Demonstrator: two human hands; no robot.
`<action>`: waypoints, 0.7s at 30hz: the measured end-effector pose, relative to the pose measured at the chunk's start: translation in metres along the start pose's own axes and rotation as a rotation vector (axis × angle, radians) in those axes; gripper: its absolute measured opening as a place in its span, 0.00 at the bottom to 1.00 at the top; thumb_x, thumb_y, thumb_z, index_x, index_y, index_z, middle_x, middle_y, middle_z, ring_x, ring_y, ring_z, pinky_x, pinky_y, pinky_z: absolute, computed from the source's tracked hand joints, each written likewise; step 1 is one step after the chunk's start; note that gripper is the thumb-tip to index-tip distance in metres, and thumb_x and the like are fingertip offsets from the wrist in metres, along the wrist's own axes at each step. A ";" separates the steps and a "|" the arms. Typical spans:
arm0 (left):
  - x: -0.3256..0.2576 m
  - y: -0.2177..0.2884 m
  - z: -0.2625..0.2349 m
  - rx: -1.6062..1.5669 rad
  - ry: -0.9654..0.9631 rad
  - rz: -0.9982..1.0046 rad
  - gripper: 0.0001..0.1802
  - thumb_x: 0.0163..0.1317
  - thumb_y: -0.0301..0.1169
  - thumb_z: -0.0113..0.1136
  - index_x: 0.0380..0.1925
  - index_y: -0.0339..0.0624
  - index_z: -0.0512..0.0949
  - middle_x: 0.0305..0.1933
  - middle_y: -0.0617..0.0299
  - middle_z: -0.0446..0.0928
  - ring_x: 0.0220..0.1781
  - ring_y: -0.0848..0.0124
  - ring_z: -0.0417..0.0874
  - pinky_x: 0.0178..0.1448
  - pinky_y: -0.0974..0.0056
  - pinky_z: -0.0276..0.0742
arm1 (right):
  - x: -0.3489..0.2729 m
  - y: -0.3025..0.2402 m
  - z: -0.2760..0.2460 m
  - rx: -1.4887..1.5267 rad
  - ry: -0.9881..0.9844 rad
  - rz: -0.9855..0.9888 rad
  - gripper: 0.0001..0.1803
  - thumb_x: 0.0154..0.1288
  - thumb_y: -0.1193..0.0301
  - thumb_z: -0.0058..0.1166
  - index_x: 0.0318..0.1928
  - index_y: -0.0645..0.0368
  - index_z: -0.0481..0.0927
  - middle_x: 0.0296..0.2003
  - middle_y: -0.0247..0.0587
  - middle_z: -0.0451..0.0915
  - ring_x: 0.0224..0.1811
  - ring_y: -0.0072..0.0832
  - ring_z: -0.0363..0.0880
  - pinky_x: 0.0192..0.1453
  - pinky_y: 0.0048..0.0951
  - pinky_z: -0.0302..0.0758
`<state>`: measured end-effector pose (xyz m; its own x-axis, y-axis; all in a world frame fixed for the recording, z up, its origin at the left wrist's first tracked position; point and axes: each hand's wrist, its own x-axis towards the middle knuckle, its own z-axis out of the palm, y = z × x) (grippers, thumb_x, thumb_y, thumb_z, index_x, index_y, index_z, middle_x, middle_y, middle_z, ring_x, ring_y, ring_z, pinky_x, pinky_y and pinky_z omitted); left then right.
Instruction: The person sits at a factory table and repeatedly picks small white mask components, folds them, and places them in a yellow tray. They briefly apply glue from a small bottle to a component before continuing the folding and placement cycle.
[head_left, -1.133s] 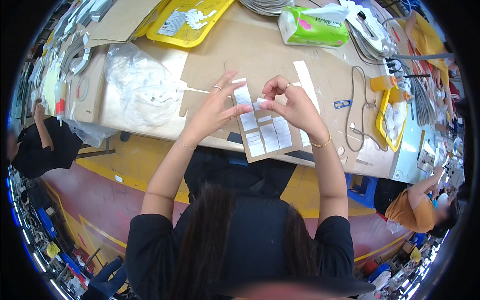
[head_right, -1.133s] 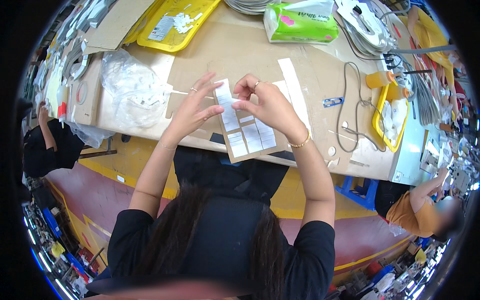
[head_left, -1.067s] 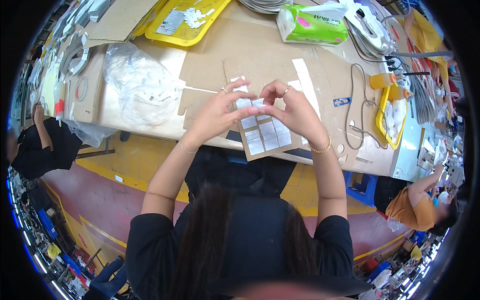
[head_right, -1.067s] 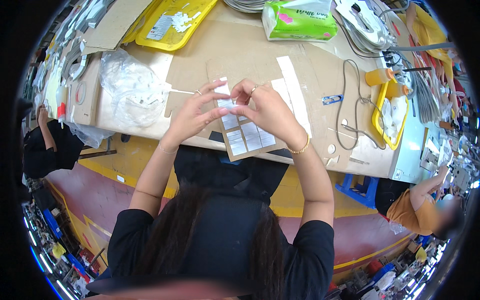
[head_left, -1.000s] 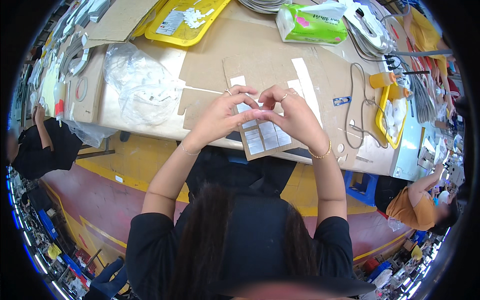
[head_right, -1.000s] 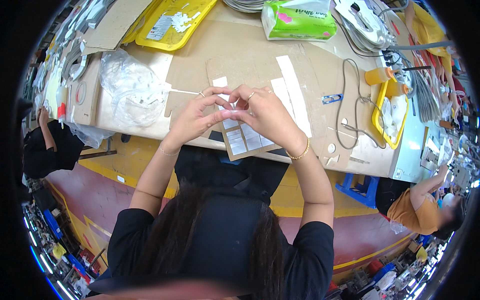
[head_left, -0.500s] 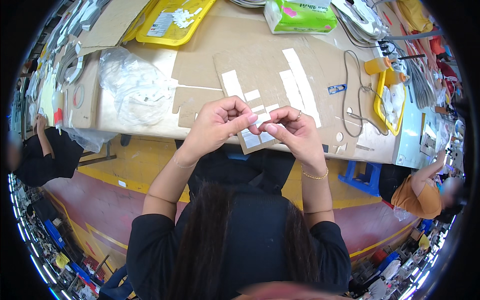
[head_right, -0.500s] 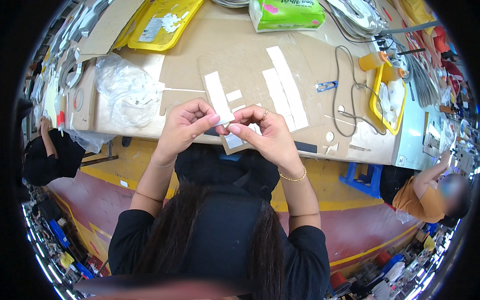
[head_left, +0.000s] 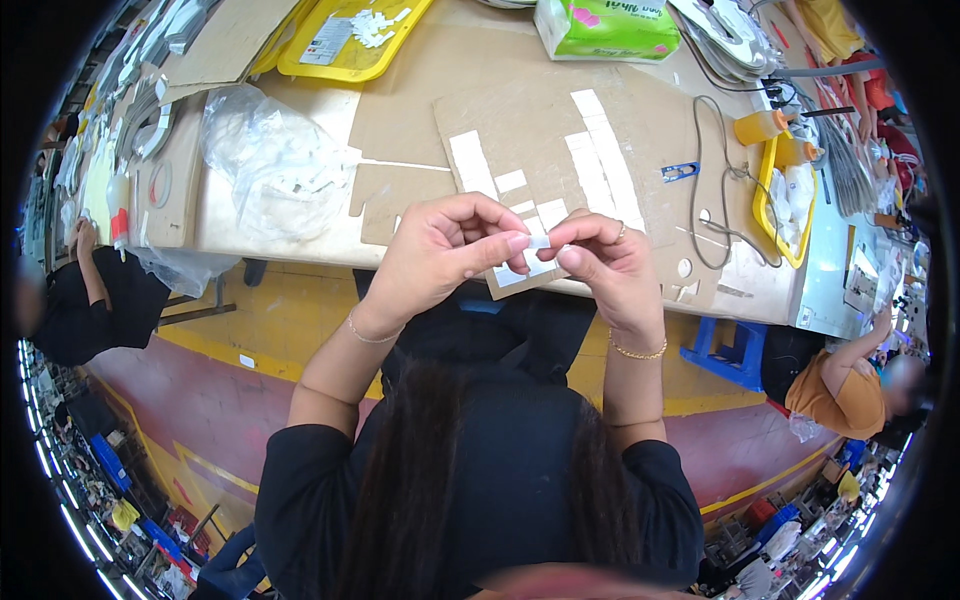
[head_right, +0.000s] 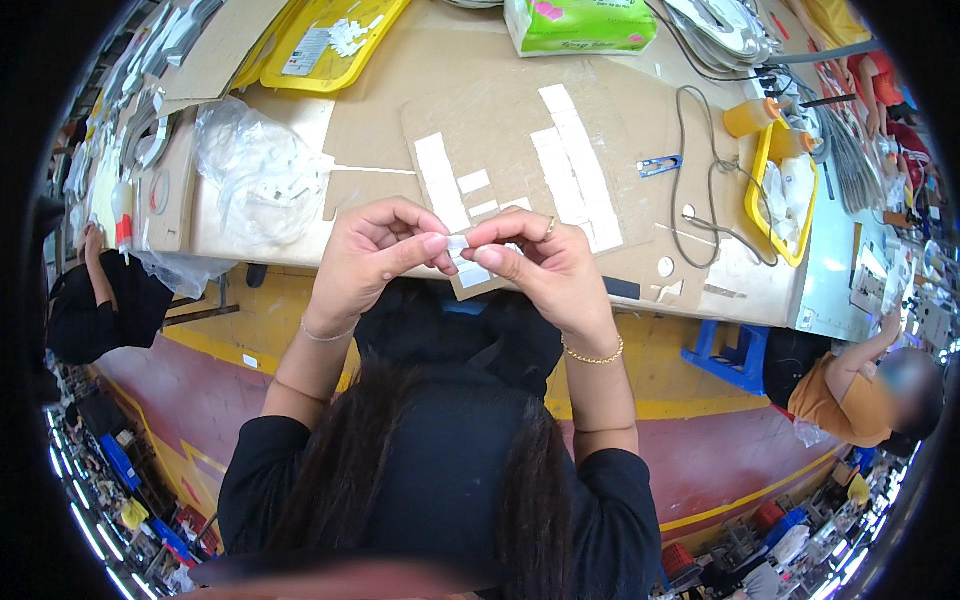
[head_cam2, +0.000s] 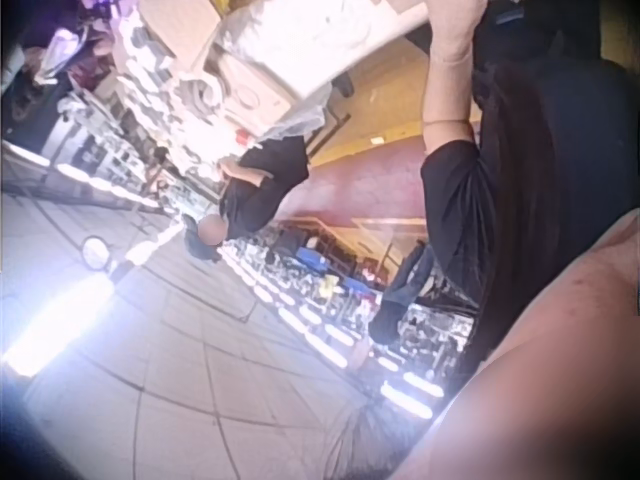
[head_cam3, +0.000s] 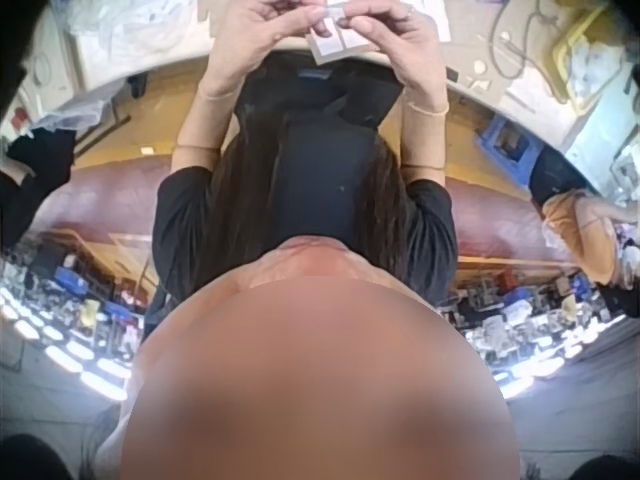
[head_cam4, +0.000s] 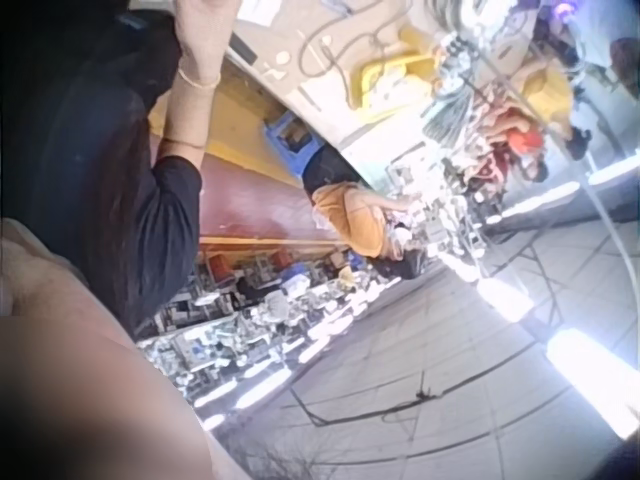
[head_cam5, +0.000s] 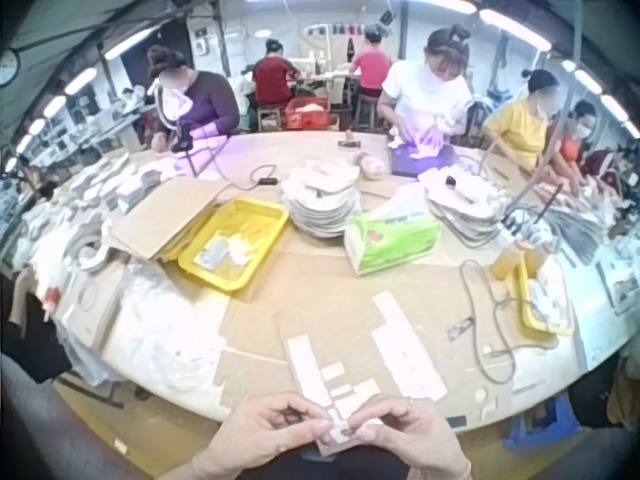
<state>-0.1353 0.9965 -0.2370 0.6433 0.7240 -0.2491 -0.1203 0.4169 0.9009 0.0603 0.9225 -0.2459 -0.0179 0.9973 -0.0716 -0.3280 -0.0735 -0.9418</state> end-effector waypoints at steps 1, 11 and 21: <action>-0.002 0.003 0.001 0.017 -0.004 -0.004 0.09 0.61 0.27 0.66 0.39 0.34 0.81 0.32 0.63 0.82 0.35 0.81 0.81 0.33 0.76 0.72 | 0.000 -0.001 -0.002 0.086 -0.012 0.021 0.06 0.63 0.77 0.62 0.40 0.65 0.83 0.34 0.38 0.83 0.40 0.23 0.81 0.48 0.23 0.77; -0.023 0.022 0.016 0.378 -0.038 0.264 0.06 0.55 0.17 0.67 0.34 0.32 0.81 0.34 0.57 0.81 0.35 0.75 0.80 0.39 0.71 0.73 | -0.008 -0.004 0.006 0.058 -0.081 -0.112 0.05 0.54 0.81 0.68 0.32 0.65 0.85 0.31 0.39 0.82 0.34 0.22 0.80 0.41 0.22 0.76; -0.025 0.029 0.023 0.619 -0.048 0.620 0.06 0.51 0.21 0.69 0.30 0.38 0.82 0.27 0.61 0.82 0.27 0.71 0.82 0.31 0.71 0.75 | -0.015 -0.020 0.017 -0.281 -0.051 -0.342 0.12 0.44 0.77 0.74 0.31 0.59 0.85 0.27 0.34 0.83 0.30 0.24 0.77 0.40 0.25 0.71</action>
<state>-0.1372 0.9778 -0.1968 0.6312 0.6913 0.3516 -0.0358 -0.4268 0.9036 0.0506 0.9093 -0.2207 -0.0013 0.9631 0.2691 -0.0541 0.2687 -0.9617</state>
